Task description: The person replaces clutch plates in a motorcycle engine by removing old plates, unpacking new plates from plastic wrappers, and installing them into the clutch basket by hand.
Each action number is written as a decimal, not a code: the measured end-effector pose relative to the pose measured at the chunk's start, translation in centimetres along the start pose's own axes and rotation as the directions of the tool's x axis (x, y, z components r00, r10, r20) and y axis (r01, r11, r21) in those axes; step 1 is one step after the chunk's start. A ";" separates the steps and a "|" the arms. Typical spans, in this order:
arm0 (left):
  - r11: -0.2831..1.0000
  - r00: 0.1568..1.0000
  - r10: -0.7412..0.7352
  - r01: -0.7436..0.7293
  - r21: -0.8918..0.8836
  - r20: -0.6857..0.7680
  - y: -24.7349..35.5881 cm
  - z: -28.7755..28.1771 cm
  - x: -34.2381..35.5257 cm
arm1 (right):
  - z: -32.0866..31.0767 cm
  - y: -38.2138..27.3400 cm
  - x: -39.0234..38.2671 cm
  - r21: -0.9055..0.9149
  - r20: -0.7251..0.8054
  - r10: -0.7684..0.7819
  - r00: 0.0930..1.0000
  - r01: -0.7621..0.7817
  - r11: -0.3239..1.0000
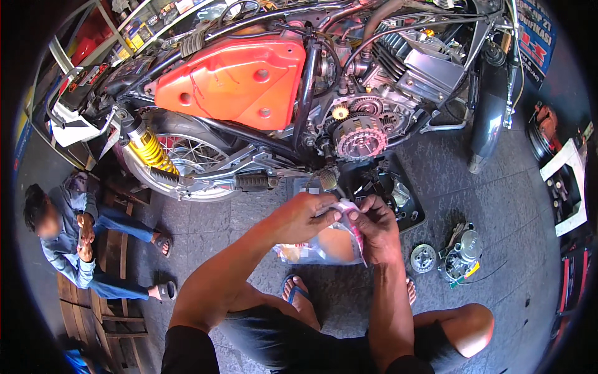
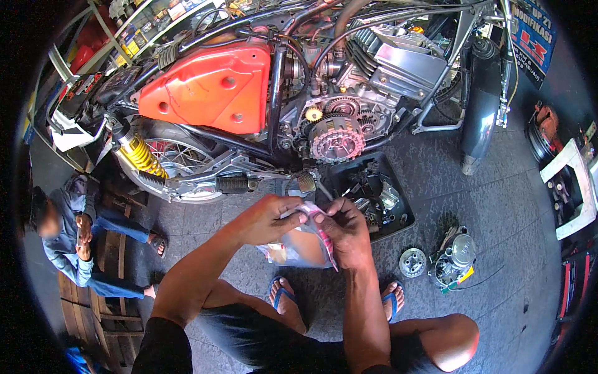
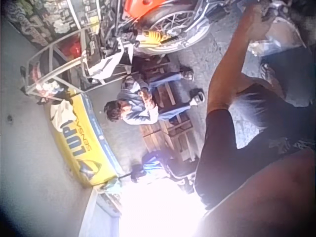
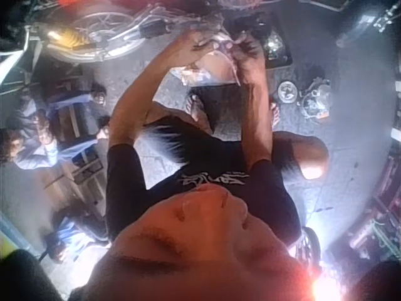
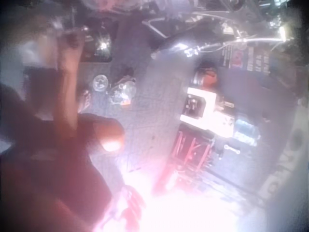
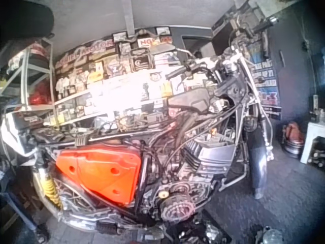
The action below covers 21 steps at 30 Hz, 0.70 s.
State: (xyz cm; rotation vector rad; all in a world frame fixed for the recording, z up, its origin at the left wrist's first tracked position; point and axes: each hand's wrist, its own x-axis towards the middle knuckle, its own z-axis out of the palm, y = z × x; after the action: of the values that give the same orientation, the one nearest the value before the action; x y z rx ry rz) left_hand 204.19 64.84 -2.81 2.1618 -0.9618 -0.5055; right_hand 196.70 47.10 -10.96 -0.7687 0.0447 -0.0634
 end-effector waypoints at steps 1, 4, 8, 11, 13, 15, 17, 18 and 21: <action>1.000 1.000 -0.015 0.015 0.020 -0.003 0.0 0.2 0.1 | 0.1 0.2 0.1 -0.024 0.024 -0.005 1.000 0.005 1.000; 0.991 0.980 0.128 -0.122 0.049 -0.152 -0.9 0.5 0.4 | 0.4 -0.8 0.0 -0.042 0.026 0.060 0.998 -0.059 0.997; 0.993 0.949 0.082 -0.051 0.106 -0.305 -0.4 -0.5 0.5 | -1.1 -1.8 -0.4 -0.180 0.170 0.249 0.954 -0.218 0.959; 0.993 0.928 0.077 -0.037 0.116 -0.364 -0.3 -0.4 0.6 | -0.8 -1.4 -0.5 -0.176 0.111 0.238 0.965 -0.217 0.960; 0.991 0.913 0.036 0.019 0.129 -0.407 -0.3 0.0 0.6 | -0.5 -1.1 -0.4 -0.158 0.075 0.205 0.976 -0.191 0.969; 0.990 0.903 0.010 0.051 0.129 -0.429 -0.2 0.3 1.0 | -0.8 -0.5 -0.2 -0.177 0.065 0.134 0.989 -0.121 0.977; 0.986 0.899 -0.004 0.076 0.148 -0.439 -0.3 0.3 1.0 | 0.0 -0.3 -0.2 -0.213 0.040 0.036 0.999 -0.027 0.977; 0.983 0.900 0.000 0.080 0.166 -0.435 -0.5 0.2 1.2 | 0.2 -0.2 -0.2 -0.232 0.028 -0.014 1.000 0.020 0.972; 0.971 0.925 0.041 0.053 0.235 -0.377 -0.7 0.1 1.2 | -0.5 -0.3 0.0 -0.325 0.021 -0.021 1.000 0.026 0.946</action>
State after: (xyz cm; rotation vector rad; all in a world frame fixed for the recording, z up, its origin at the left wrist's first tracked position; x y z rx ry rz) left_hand 205.22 64.22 -3.49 2.3613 -0.8300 0.0402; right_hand 196.64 46.53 -11.10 -1.1004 0.0297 -0.0730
